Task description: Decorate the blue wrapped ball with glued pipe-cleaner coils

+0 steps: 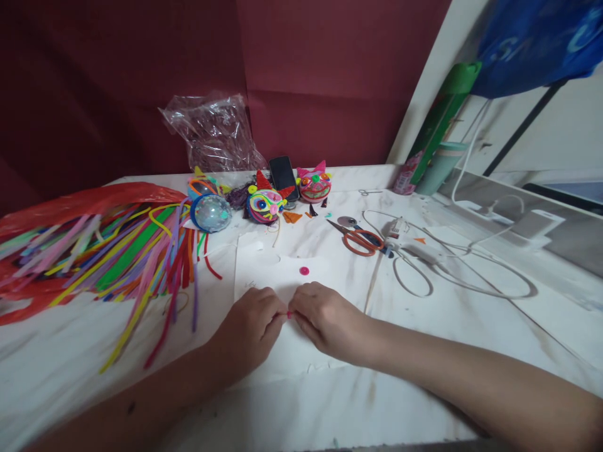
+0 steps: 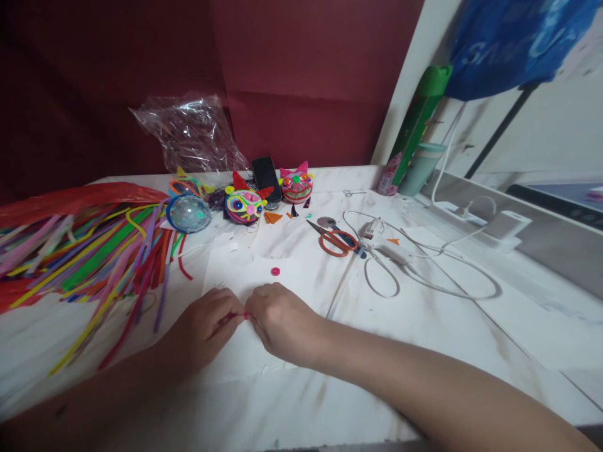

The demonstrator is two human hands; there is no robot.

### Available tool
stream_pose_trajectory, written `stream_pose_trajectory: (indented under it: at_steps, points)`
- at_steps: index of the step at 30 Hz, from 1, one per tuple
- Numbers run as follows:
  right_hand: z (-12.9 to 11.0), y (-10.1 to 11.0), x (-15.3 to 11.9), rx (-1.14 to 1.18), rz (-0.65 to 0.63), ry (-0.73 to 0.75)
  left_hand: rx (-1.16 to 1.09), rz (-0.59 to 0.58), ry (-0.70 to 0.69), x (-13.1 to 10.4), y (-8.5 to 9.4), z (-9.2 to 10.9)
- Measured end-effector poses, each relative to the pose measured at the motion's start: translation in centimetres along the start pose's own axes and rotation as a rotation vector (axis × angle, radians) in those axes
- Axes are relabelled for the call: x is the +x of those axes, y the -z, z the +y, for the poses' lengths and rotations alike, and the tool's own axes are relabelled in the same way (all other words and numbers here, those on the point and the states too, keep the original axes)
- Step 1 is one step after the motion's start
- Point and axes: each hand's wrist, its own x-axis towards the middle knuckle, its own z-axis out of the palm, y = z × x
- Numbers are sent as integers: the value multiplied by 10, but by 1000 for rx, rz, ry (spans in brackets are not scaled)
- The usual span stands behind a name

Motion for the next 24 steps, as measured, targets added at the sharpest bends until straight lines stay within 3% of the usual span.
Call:
stream_pose_trajectory:
  at_steps: [3, 8, 11, 18, 24]
  points:
    - [-2, 0, 1, 108, 21, -67, 1, 47, -48, 0, 2, 1]
    - [-8, -1, 6, 610, 128, -421, -229, 185, 218, 3, 8, 7]
    - [-11, -4, 7, 717, 213, -484, -309, 211, 283, 3, 10, 12]
    - [-8, 0, 4, 400, 208, -320, -248, 90, 317, 5, 8, 10]
    - [-3, 7, 5, -15, -18, 53, -27, 67, 19, 0, -2, -3]
